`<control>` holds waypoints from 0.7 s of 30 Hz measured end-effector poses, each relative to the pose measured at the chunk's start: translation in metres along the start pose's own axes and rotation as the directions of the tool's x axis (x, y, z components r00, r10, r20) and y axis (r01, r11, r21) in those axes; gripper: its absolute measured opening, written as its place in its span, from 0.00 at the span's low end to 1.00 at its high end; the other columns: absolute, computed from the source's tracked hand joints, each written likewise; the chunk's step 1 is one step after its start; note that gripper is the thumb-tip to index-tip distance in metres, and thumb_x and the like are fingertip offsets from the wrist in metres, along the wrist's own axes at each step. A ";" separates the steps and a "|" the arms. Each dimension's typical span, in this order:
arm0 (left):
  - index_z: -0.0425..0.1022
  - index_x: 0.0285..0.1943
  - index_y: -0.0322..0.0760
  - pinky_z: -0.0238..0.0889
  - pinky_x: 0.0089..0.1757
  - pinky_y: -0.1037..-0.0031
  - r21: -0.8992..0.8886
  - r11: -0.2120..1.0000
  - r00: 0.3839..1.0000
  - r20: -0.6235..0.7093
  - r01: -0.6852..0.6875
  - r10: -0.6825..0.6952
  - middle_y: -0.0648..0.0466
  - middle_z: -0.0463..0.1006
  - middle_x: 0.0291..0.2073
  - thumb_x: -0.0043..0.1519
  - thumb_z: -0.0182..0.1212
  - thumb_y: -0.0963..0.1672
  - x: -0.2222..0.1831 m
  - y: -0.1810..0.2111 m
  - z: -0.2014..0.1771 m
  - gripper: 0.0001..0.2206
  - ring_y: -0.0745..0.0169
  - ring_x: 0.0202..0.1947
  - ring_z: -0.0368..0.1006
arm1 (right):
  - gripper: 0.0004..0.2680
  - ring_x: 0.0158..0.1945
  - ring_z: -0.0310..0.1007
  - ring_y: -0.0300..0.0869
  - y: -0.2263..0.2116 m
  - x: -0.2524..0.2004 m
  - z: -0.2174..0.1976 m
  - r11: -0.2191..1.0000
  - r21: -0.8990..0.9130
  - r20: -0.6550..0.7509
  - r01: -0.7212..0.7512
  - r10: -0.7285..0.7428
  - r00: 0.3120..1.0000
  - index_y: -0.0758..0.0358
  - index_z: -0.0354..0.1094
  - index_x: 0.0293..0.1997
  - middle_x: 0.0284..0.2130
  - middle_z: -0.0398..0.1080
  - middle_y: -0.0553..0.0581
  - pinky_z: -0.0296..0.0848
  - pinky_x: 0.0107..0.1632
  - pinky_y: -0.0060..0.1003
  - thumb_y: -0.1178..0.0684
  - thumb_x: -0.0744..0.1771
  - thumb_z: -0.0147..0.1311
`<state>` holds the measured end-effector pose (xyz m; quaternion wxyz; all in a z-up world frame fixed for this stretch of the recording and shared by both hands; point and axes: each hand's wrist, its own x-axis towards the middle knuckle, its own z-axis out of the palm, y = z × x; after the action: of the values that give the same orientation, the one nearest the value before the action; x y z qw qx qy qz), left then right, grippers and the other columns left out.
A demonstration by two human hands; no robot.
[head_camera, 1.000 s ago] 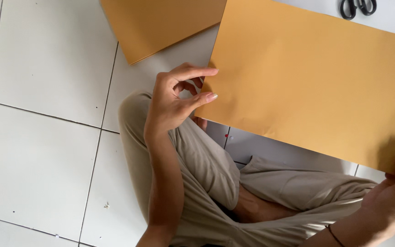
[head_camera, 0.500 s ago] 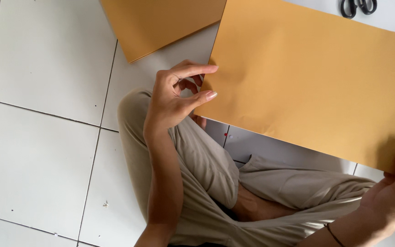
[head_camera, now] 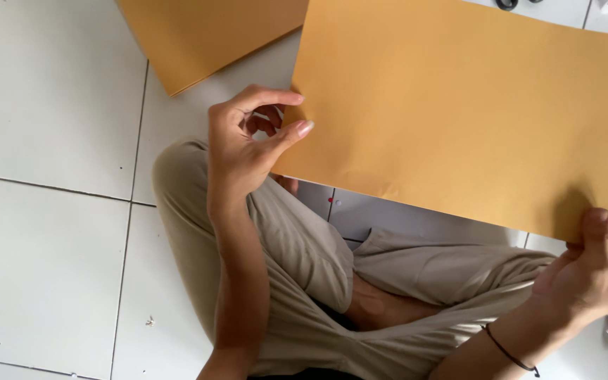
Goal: The person places a stack of printed papers into a brown cardstock cover by hand and presses the cover down.
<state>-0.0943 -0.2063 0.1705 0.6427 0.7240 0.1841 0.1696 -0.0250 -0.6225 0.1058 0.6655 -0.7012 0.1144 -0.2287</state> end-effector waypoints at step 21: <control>0.81 0.53 0.26 0.56 0.36 0.83 0.099 0.993 0.998 -0.001 -0.060 0.061 0.49 0.79 0.40 0.61 0.74 0.36 -0.002 -0.015 -0.004 0.12 0.69 0.33 0.63 | 0.22 0.49 0.79 0.43 -0.037 -0.010 0.029 0.999 0.029 0.027 0.024 -0.025 0.999 0.73 0.68 0.61 0.47 0.77 0.59 0.87 0.52 0.40 0.56 0.63 0.69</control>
<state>-0.0981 -0.2024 0.1564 0.6002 0.7599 0.1718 0.1811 -0.0253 -0.5896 0.1403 0.6740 -0.6961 0.0933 -0.2289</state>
